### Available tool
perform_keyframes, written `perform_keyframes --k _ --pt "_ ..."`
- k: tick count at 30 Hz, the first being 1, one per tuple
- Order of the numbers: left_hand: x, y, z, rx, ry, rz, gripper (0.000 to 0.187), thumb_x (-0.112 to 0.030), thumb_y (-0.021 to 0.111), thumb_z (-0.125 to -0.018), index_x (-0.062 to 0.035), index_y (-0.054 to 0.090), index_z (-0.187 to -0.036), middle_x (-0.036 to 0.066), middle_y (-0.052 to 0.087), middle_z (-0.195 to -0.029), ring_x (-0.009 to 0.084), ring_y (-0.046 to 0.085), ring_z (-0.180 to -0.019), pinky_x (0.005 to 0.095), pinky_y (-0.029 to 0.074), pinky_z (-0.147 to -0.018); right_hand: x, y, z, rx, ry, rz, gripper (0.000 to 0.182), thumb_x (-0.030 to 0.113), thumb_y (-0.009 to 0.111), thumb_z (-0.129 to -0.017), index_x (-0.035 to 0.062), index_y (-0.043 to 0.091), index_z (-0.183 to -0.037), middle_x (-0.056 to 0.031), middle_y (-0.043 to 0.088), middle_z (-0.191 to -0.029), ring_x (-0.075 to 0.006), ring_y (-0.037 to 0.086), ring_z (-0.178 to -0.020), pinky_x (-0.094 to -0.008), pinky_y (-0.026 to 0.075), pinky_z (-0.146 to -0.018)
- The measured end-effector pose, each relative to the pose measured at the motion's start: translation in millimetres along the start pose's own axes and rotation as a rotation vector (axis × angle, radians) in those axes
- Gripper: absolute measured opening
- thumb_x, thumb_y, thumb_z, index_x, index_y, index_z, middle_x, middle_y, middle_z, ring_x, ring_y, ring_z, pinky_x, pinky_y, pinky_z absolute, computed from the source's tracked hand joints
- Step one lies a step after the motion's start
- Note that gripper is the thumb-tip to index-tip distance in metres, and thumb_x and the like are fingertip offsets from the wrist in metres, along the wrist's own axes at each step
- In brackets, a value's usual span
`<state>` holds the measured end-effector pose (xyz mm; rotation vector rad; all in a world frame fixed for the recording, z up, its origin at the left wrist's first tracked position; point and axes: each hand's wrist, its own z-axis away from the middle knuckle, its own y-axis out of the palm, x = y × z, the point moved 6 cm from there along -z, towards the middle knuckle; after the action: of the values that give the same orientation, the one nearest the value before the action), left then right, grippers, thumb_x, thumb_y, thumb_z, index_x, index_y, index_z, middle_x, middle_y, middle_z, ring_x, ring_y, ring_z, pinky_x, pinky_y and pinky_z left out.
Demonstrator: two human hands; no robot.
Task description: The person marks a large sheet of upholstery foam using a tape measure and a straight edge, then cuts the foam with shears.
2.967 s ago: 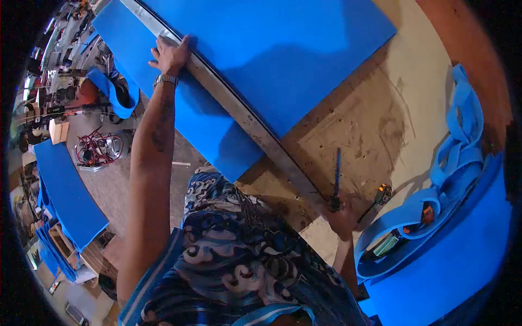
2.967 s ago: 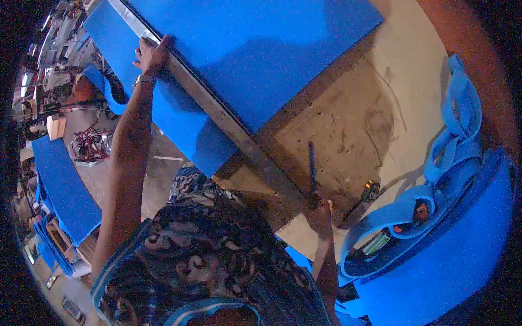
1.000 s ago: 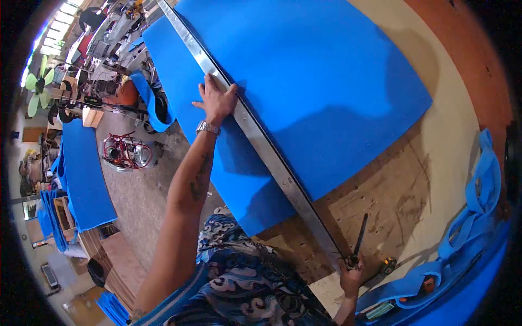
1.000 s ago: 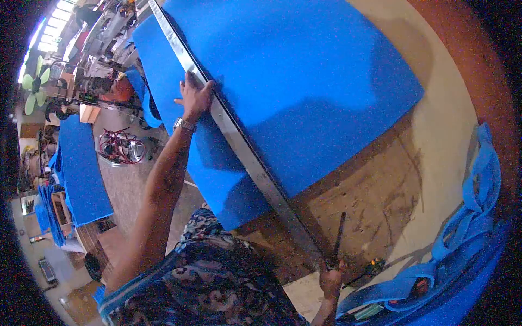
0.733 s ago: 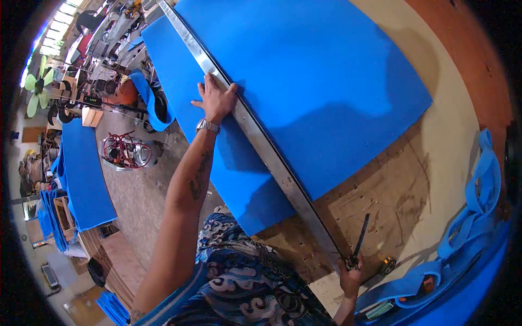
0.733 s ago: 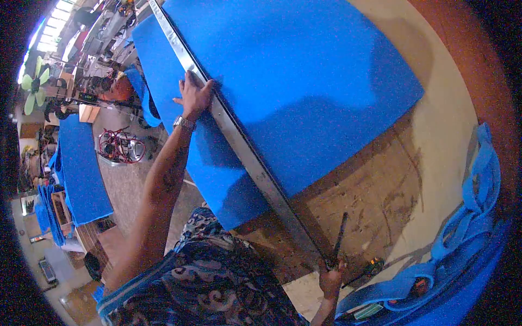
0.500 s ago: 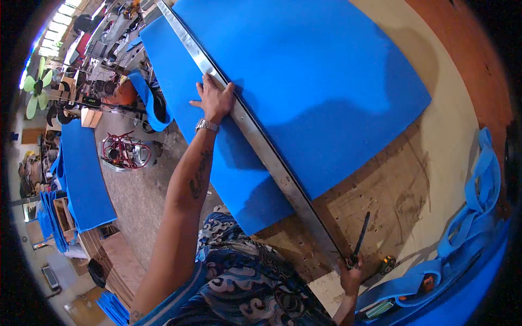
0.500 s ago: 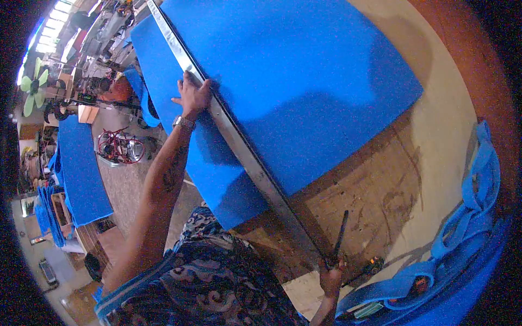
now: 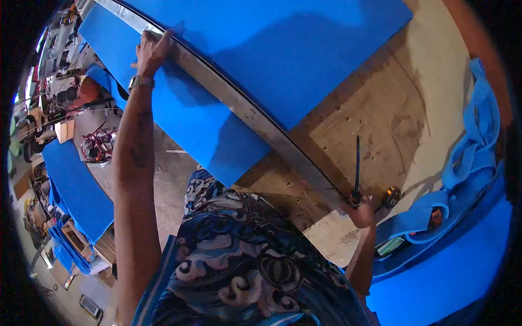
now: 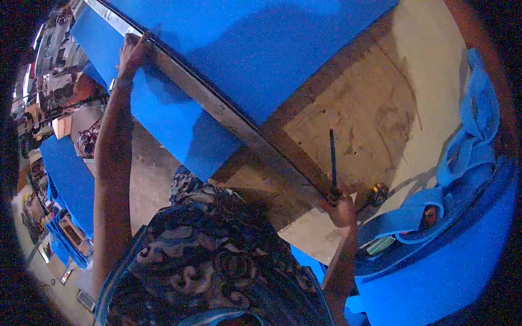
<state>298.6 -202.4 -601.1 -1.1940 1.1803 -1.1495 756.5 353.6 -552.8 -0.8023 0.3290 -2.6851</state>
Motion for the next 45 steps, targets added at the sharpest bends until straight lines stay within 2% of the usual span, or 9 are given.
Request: perform_keyframes --k 3,9,15,18,26,29,33,36,45 --pt "-13 -17 12 -0.024 0.297 -0.086 0.033 -0.031 0.047 -0.085 -0.0335 0.052 -0.118 0.022 0.047 -0.115 0.0376 0.046 -0.111 0.0456 0.037 -0.088 -15 -2 -7 -0.003 -0.018 0.148 0.068 0.022 0.079 -0.066 0.0026 0.045 -0.122 -0.0077 0.055 -0.111 -0.0208 0.053 -0.102 -0.0346 0.044 -0.087" --pt "-12 -16 10 -0.040 0.423 -0.007 0.032 -0.031 0.050 -0.084 -0.0333 0.055 -0.116 0.021 0.048 -0.114 0.0375 0.050 -0.106 0.0447 0.042 -0.085 12 -3 -1 -0.035 -0.031 0.100 0.070 0.030 0.080 -0.063 0.0044 0.049 -0.120 -0.0052 0.057 -0.100 -0.0185 0.054 -0.094 -0.0327 0.043 -0.084" --pt "-17 -22 14 -0.092 0.426 -0.027 0.033 -0.034 0.052 -0.083 -0.0330 0.055 -0.115 0.020 0.048 -0.114 0.0375 0.049 -0.107 0.0442 0.041 -0.087 -4 -5 -9 0.001 -0.061 0.083 0.065 0.033 0.079 -0.064 0.0050 0.051 -0.115 -0.0058 0.058 -0.097 -0.0195 0.055 -0.091 -0.0334 0.044 -0.083" --pt "-19 -27 15 0.062 0.237 0.096 0.033 -0.036 0.052 -0.083 -0.0346 0.055 -0.115 0.023 0.045 -0.122 0.0384 0.045 -0.114 0.0439 0.039 -0.091 -9 -6 -10 0.003 -0.036 0.093 0.064 0.036 0.078 -0.064 0.0040 0.052 -0.112 -0.0078 0.058 -0.100 -0.0205 0.055 -0.093 -0.0337 0.043 -0.084" --pt "2 -18 4 -0.036 0.141 -0.226 0.067 -0.057 0.048 -0.081 -0.0091 0.044 -0.128 0.024 0.035 -0.134 0.0407 0.039 -0.119 0.0449 0.029 -0.100 -19 -20 -11 -0.135 -0.002 0.223 0.054 0.036 0.072 -0.073 0.0027 0.053 -0.111 -0.0108 0.062 -0.100 -0.0218 0.058 -0.086 -0.0336 0.044 -0.080" --pt "-14 -62 15 0.105 0.128 -0.201 0.072 -0.061 0.050 -0.079 -0.0076 0.045 -0.127 0.021 0.037 -0.133 0.0393 0.038 -0.120 0.0445 0.029 -0.100 24 -43 18 -0.418 -0.093 0.189 0.046 0.030 0.064 -0.081 0.0019 0.049 -0.115 -0.0061 0.063 -0.086 -0.0206 0.058 -0.066 -0.0351 0.048 -0.071" --pt "-10 -80 -1 0.239 0.322 0.068 0.069 -0.056 0.069 -0.067 -0.0060 0.055 -0.112 0.016 0.053 -0.120 0.0309 0.050 -0.111 0.0469 0.040 -0.090 60 -27 48 -0.456 -0.240 -0.607 0.037 0.014 0.055 -0.084 0.0112 0.035 -0.115 -0.0070 0.054 -0.078 -0.0164 0.054 -0.061 -0.0290 0.043 -0.046" --pt "-27 -104 17 0.150 0.238 0.106 0.063 -0.050 0.076 -0.061 -0.0094 0.059 -0.106 0.012 0.055 -0.118 0.0292 0.052 -0.108 0.0462 0.042 -0.086 133 13 45 -0.041 -0.539 -0.853 0.032 0.016 0.058 -0.080 0.0079 0.042 -0.107 -0.0086 0.053 -0.084 -0.0155 0.055 -0.069 -0.0273 0.044 -0.053" --pt "-94 -137 78 0.065 0.319 0.011 0.092 -0.067 0.069 -0.055 -0.0054 0.046 -0.119 0.013 0.041 -0.126 0.0302 0.037 -0.119 0.0543 0.032 -0.089 257 42 22 0.057 -0.758 -0.471 0.032 0.020 0.049 -0.089 0.0099 0.039 -0.118 -0.0052 0.053 -0.080 -0.0092 0.046 -0.053 -0.0227 0.038 -0.045"
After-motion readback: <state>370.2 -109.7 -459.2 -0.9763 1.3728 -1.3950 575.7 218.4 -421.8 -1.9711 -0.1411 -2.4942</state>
